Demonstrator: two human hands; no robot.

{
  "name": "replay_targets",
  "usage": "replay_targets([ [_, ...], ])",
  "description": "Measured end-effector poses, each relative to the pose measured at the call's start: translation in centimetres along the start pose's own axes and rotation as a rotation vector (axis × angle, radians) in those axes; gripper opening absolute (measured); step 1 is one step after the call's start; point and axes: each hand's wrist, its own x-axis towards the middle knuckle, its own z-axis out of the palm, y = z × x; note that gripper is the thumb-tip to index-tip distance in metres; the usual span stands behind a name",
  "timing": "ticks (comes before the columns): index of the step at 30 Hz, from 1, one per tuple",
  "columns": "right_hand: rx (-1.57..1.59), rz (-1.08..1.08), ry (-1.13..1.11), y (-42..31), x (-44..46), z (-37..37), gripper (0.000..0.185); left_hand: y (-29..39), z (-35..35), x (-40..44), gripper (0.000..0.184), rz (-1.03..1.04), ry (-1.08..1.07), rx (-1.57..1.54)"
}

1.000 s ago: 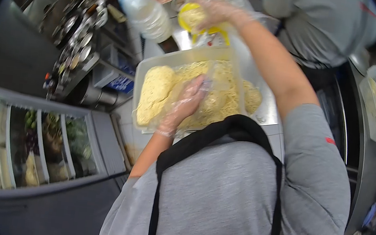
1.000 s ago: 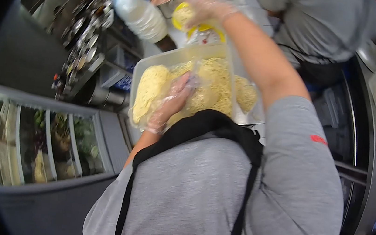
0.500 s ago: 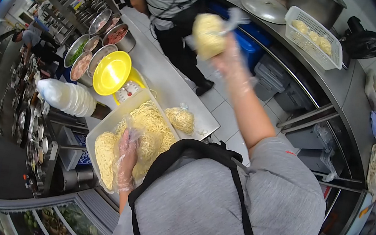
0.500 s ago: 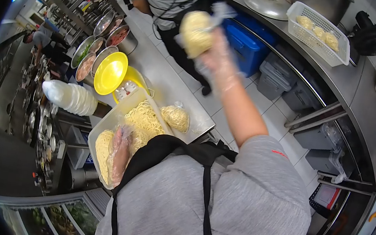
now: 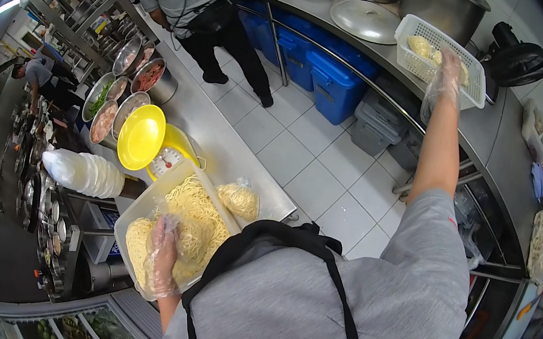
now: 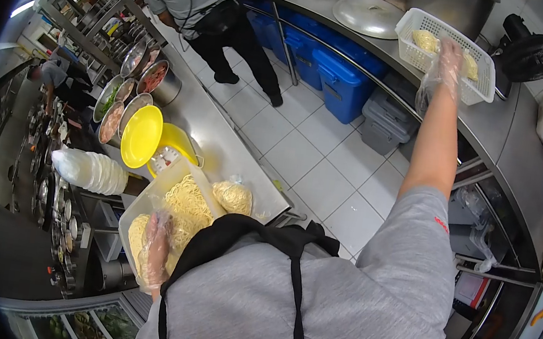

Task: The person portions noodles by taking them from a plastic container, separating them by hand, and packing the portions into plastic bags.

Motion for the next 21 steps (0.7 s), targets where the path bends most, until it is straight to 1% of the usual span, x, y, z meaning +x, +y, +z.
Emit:
replay_targets([
  [2,-0.108,0.136,-0.009,2.4,2.8,-1.4,0.046,-0.8,-0.7,0.2,0.046,0.132,-0.013,0.305],
  [3,-0.107,0.137,-0.014,4.2,4.4,-2.2,0.046,0.6,-0.4,-0.4,0.045,0.08,0.018,0.118],
  [4,-0.368,0.03,-0.032,6.1,6.3,-2.7,0.046,1.1,0.0,-0.5,0.045,0.079,0.024,0.117],
  [5,-0.626,-0.081,-0.046,7.8,7.8,-2.8,0.046,1.4,0.1,-0.4,0.044,0.029,-0.009,0.101],
  [6,-0.622,-0.08,-0.053,9.2,8.6,-2.8,0.046,1.8,0.0,-0.4,0.044,-0.023,-0.042,0.086],
  [7,-0.744,-0.124,-0.151,10.3,9.0,-2.8,0.038,2.5,0.1,-0.4,0.045,-0.087,-0.049,0.126],
  [8,-0.859,-0.18,-0.246,11.5,9.4,-2.8,0.031,2.6,0.1,-0.3,0.045,-0.091,-0.043,0.129],
  [10,-1.01,-0.166,-0.373,12.1,10.2,-2.0,0.03,3.3,0.4,-0.6,0.045,-0.083,-0.066,0.089],
  [11,-1.061,-0.143,-0.409,12.3,10.6,-1.6,0.03,3.7,0.7,-1.0,0.046,-0.005,-0.084,0.159],
  [12,-1.101,-0.122,-0.436,12.1,10.7,-1.0,0.03,3.7,0.9,-1.0,0.046,-0.01,-0.073,0.163],
  [14,-1.13,-0.073,-0.457,11.6,11.0,-0.2,0.03,3.0,0.7,-0.6,0.045,-0.108,-0.034,0.118],
  [16,-1.148,-0.058,-0.473,11.7,11.3,0.2,0.03,1.2,-1.2,0.4,0.043,-0.088,-0.058,0.153],
  [17,-1.15,-0.071,-0.478,12.0,11.4,0.4,0.03,0.3,-2.1,0.5,0.041,-0.07,-0.08,0.179],
  [18,-1.159,-0.096,-0.486,12.6,11.7,0.3,0.027,1.1,-1.4,0.2,0.041,-0.077,-0.079,0.185],
  [20,-1.182,-0.185,-0.505,13.8,12.4,0.4,0.02,3.4,1.1,-0.5,0.046,-0.117,0.02,0.162],
  [21,-1.143,-0.189,-0.433,14.2,12.4,0.3,0.02,2.8,0.9,-0.6,0.046,-0.128,0.031,0.158],
])
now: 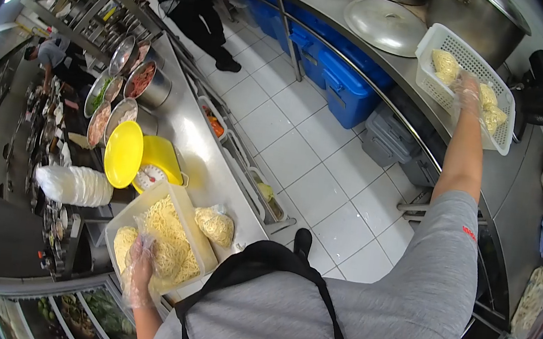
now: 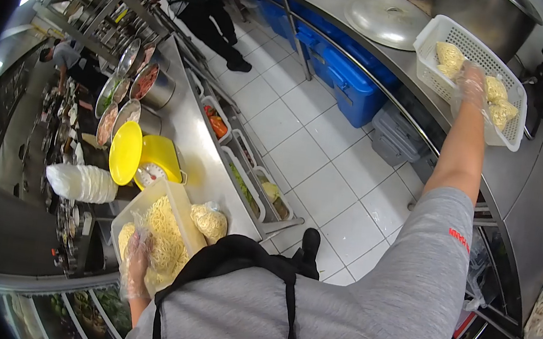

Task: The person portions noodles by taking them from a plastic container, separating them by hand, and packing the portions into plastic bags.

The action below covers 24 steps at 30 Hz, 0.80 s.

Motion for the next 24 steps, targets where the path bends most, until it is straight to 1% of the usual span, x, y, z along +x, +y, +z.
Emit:
replay_targets([
  [2,0.072,-0.07,0.135,0.4,-0.1,0.3,0.02,-1.9,-0.9,0.2,0.045,0.078,0.042,0.182],
  [3,0.103,-0.083,0.199,1.2,0.3,0.8,0.02,-1.9,-1.0,0.0,0.045,0.062,0.078,0.171],
  [4,0.141,-0.102,0.257,1.5,0.4,1.6,0.02,-1.5,-1.2,0.0,0.046,0.209,0.006,0.573],
  [5,0.126,-0.073,0.239,0.8,0.8,0.6,0.02,-1.2,-1.5,0.1,0.046,0.334,-0.077,0.978],
  [6,0.17,-0.21,0.399,0.5,1.4,0.4,0.02,-1.0,-1.4,-0.1,0.046,0.28,-0.036,0.969],
  [7,0.107,-0.297,0.408,-1.0,2.1,-0.8,0.02,-0.7,-0.8,-0.1,0.046,0.25,-0.016,0.85],
  [8,0.289,-0.394,0.454,-3.8,2.0,-1.9,0.022,-0.3,-0.3,-0.2,0.047,0.224,0.007,0.738],
  [9,0.474,-0.481,0.494,-7.3,1.9,-3.0,0.024,0.1,0.1,-0.4,0.047,0.204,0.032,0.626],
  [11,0.591,-0.583,0.495,-17.2,0.0,-6.6,0.026,3.3,1.6,-1.0,0.048,0.048,0.069,0.557],
  [12,0.661,-0.639,0.507,-22.3,-2.5,-8.3,0.028,3.5,1.7,-0.9,0.048,0.047,0.067,0.559],
  [14,0.873,-0.53,0.282,-33.5,-8.7,-11.5,0.029,3.2,1.9,-0.9,0.049,0.037,0.076,0.556],
  [15,1.001,-0.595,0.177,-38.4,-10.9,-11.4,0.028,2.8,1.9,-0.9,0.048,0.082,0.063,0.571],
  [16,1.06,-0.635,0.027,-43.1,-14.3,-12.6,0.026,2.6,1.9,-0.9,0.048,0.128,0.046,0.588],
  [17,1.092,-0.749,-0.056,-47.4,-16.3,-11.9,0.022,2.6,2.0,-0.8,0.048,0.115,0.047,0.59],
  [18,1.164,-0.788,-0.09,-51.9,-18.9,-11.1,0.02,2.6,2.1,-0.7,0.047,0.121,0.059,0.519],
  [19,1.217,-0.862,-0.216,-55.3,-21.8,-11.3,0.019,2.6,2.2,-0.7,0.046,0.127,0.07,0.447],
  [20,1.23,-0.934,-0.306,-58.2,-24.3,-11.0,0.019,3.0,2.3,-0.8,0.046,0.12,0.07,0.448],
  [21,1.178,-1.085,-0.205,-61.2,-26.1,-9.5,0.016,3.6,2.2,-0.9,0.045,0.128,0.065,0.434],
  [23,1.185,-1.28,-0.027,-65.7,-29.8,-7.3,0.015,3.7,2.4,-1.0,0.044,0.128,0.061,0.419],
  [24,1.19,-1.283,-0.031,-66.7,-31.2,-7.0,0.015,3.6,2.4,-1.0,0.043,0.153,0.079,0.407],
])
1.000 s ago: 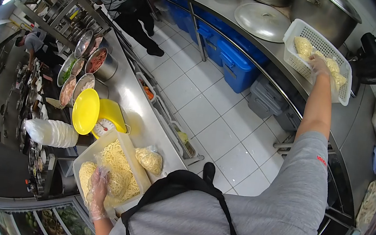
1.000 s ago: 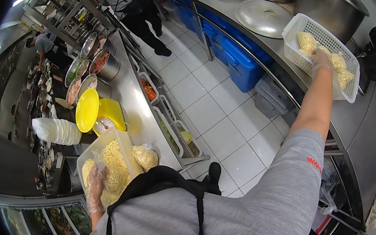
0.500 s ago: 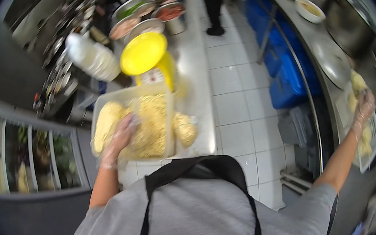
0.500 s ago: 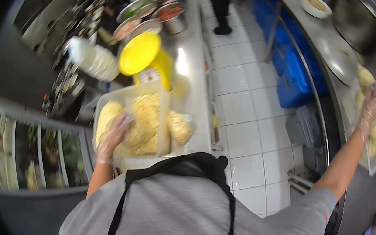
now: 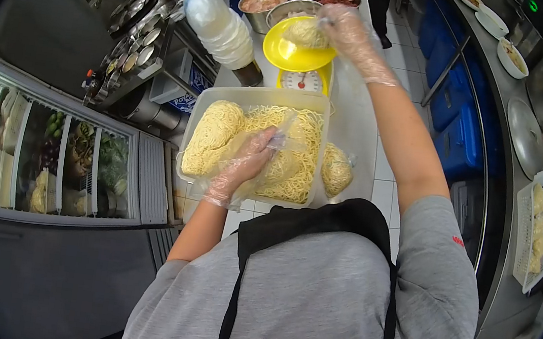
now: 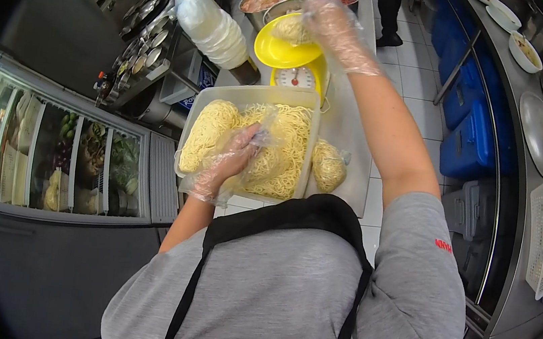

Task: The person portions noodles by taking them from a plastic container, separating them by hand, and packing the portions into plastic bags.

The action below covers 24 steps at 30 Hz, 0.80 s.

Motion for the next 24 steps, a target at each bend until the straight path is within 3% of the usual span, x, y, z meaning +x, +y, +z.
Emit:
replay_targets([
  [11,-0.016,0.138,-0.259,-2.8,0.9,2.2,0.022,-0.1,-0.3,0.5,0.033,0.073,0.009,-0.156],
  [15,0.027,0.068,-0.168,-2.4,0.5,2.7,0.022,-0.4,-0.6,0.7,0.033,0.088,-0.046,-0.129],
  [18,0.032,0.119,-0.17,-3.0,0.5,2.4,0.025,-1.1,-0.2,0.6,0.034,0.11,-0.033,-0.103],
  [20,-0.019,0.04,-0.234,-3.3,1.0,1.8,0.023,-1.1,-0.2,0.3,0.035,0.132,-0.023,-0.104],
  [22,0.001,0.027,-0.254,-2.5,1.1,3.2,0.021,-0.9,-0.1,-0.1,0.042,0.05,0.007,0.012],
  [24,0.068,0.0,-0.188,-1.6,0.6,1.9,0.018,-2.3,0.1,0.5,0.043,0.037,-0.068,-0.106],
])
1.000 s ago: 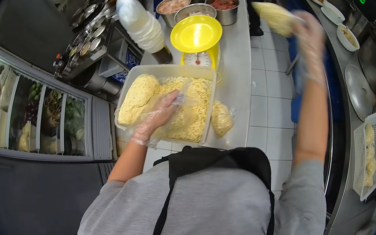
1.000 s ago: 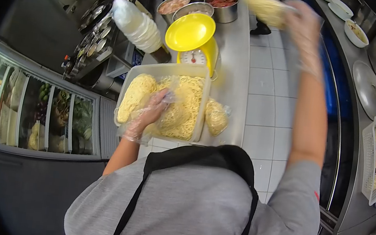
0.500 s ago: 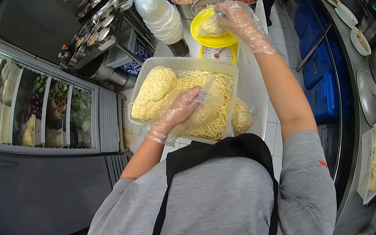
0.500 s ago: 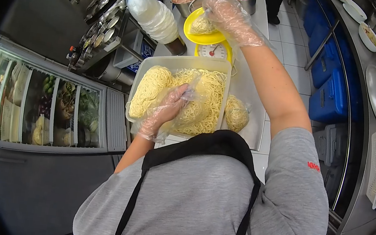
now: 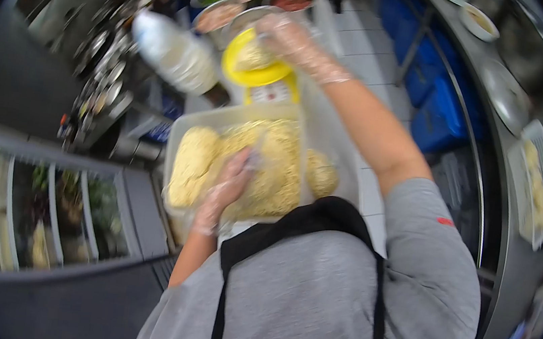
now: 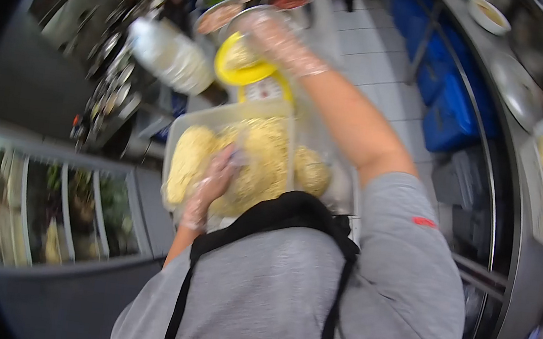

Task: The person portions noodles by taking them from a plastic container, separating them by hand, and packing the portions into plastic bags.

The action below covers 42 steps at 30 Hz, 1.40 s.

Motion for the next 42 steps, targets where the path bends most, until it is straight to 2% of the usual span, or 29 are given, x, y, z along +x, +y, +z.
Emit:
replay_targets([
  [1,0.037,-0.032,0.091,-0.4,-0.7,-1.1,0.017,-0.1,-0.1,0.0,0.043,0.038,-0.003,0.064],
  [2,-0.013,0.054,0.118,0.1,-1.0,-2.0,0.017,-0.2,-0.2,-0.1,0.043,0.081,-0.005,0.127],
  [4,-0.126,0.187,0.169,1.8,-3.7,-6.1,0.016,0.8,-0.6,-0.5,0.043,-0.01,0.011,0.102],
  [6,-0.088,0.274,0.329,2.6,-6.8,-10.9,0.018,-4.0,-0.1,0.0,0.044,-0.123,0.007,-0.173],
  [8,-0.313,0.222,0.482,3.5,-11.1,-17.8,0.018,-4.0,-0.8,-0.2,0.045,0.05,-0.025,0.132],
  [9,-0.338,0.287,0.562,5.5,-13.8,-20.5,0.019,-4.4,-1.0,-0.3,0.046,0.117,-0.029,0.233],
  [11,-0.479,0.457,0.645,7.8,-19.7,-27.1,0.018,-6.6,-0.8,0.2,0.047,0.008,0.016,0.215],
  [12,-0.566,0.59,0.684,7.1,-22.5,-30.6,0.019,-6.9,-1.1,0.2,0.047,0.021,0.009,0.219],
  [13,-0.686,0.61,0.727,8.9,-26.4,-34.2,0.021,-6.7,-1.5,0.3,0.047,-0.012,-0.008,0.23],
  [14,-0.751,0.748,0.853,8.8,-29.3,-37.2,0.022,-6.3,-1.5,0.6,0.047,-0.043,-0.023,0.238],
  [15,-0.96,0.567,0.881,10.6,-33.8,-40.8,0.022,-5.1,-1.5,0.8,0.047,-0.03,-0.027,0.242],
  [16,-1.062,0.507,0.898,10.2,-37.1,-43.8,0.021,-3.6,-1.7,0.9,0.048,-0.071,-0.052,0.046],
  [17,-1.143,0.612,0.931,10.1,-40.3,-46.3,0.02,-2.6,-1.7,0.9,0.05,-0.114,-0.076,-0.152],
  [18,-1.221,0.717,0.959,9.9,-42.9,-48.4,0.019,-2.6,-2.0,1.2,0.052,-0.118,-0.091,-0.059],
  [20,-0.874,0.938,1.045,7.9,-46.6,-51.6,0.017,-3.1,-2.8,1.2,0.05,-0.033,-0.095,0.031],
  [22,-0.799,1.08,0.811,7.8,-51.3,-55.5,0.025,0.3,-3.0,1.2,0.045,0.046,-0.14,0.225],
  [23,-0.795,1.078,0.81,7.4,-52.0,-56.1,0.025,-0.5,-2.7,1.2,0.045,0.043,-0.136,0.226],
  [25,-0.6,0.997,1.044,6.0,-53.3,-56.9,0.043,-1.9,-2.2,1.4,0.043,-0.149,-0.056,-0.454],
  [26,-0.595,0.997,1.045,7.0,-55.5,-58.1,0.043,-1.4,-2.3,1.6,0.038,-0.166,-0.016,-0.319],
  [28,-1.111,1.419,0.789,10.0,-61.2,-61.1,0.066,-0.5,-2.3,2.0,0.036,-0.202,-0.011,-0.256],
  [29,-1.106,1.419,0.791,10.4,-62.3,-61.7,0.066,-0.1,-2.2,2.2,0.034,-0.24,-0.015,-0.193],
  [30,-1.16,1.511,0.625,10.7,-62.8,-62.1,0.073,0.6,-1.5,2.4,0.031,-0.306,0.068,-0.394],
  [31,-1.205,1.595,0.452,11.2,-63.2,-62.1,0.08,0.9,-1.4,2.6,0.031,-0.304,0.074,-0.39],
  [34,-1.21,1.644,0.444,11.1,-62.0,-61.6,0.09,0.7,-1.7,2.4,0.031,-0.391,0.053,-0.356],
  [35,-1.205,1.646,0.441,9.8,-59.4,-60.9,0.09,0.3,-1.8,1.9,0.034,-0.335,0.077,-0.441],
  [37,-1.013,1.985,0.362,7.5,-54.4,-59.3,0.093,0.7,-1.7,1.9,0.036,-0.276,0.105,-0.519],
  [39,-0.962,2.035,0.3,8.8,-57.2,-60.8,0.09,1.8,-1.5,2.2,0.043,-0.428,0.116,-0.338],
  [41,-0.917,2.083,0.235,9.9,-59.3,-61.6,0.087,1.3,-1.3,2.2,0.045,-0.436,0.153,-0.392],
  [42,-1.042,1.982,0.276,10.4,-60.0,-61.4,0.082,1.1,-1.3,2.2,0.047,-0.442,0.197,-0.448],
])
